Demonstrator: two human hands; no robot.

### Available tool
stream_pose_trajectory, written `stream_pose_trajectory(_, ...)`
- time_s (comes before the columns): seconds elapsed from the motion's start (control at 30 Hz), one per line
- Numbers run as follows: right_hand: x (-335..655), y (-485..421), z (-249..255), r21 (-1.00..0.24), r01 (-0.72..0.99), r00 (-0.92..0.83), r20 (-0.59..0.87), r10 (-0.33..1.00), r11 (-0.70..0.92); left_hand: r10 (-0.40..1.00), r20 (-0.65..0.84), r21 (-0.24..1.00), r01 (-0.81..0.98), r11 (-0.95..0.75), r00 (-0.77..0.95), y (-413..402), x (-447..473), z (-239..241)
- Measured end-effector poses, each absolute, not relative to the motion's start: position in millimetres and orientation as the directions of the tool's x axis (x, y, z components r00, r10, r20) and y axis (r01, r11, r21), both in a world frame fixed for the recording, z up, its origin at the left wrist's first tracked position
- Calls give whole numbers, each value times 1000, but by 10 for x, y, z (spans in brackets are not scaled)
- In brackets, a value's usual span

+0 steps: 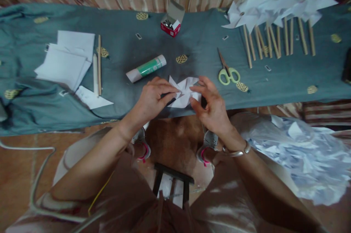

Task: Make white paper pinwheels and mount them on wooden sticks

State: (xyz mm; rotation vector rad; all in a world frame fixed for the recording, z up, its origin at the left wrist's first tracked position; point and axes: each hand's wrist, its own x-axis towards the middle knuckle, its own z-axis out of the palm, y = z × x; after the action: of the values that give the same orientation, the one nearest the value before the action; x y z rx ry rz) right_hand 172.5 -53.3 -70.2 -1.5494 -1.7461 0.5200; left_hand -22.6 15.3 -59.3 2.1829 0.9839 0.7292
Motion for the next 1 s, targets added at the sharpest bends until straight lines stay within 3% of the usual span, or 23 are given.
stream_pose_trajectory(0.4,1750,-522,-668,-800,582,24,192,981,142,812,205,751,444,-489,547,152,-184,-625)
stream_pose_trajectory(0.53,1777,-498,-630,-844,517,45,196,980,145,872,207,807,426,-408,444,147,-158,-614)
stream_pose_trajectory(0.63,1799,-486,-629,-891,438,94,174,980,116,935,181,891,351,-287,305,171,-138,-658)
stream_pose_trajectory(0.83,1841,-467,-599,-962,254,187,154,970,104,991,-33,999,-37,38,128,203,-81,-650)
stream_pose_trajectory(0.9,1847,-474,-527,-959,248,202,186,962,133,981,-138,974,-160,159,136,186,-56,-571)
stream_pose_trajectory(1.0,1831,-508,-394,-950,270,206,219,954,160,916,-287,893,-268,362,281,140,-2,-452)
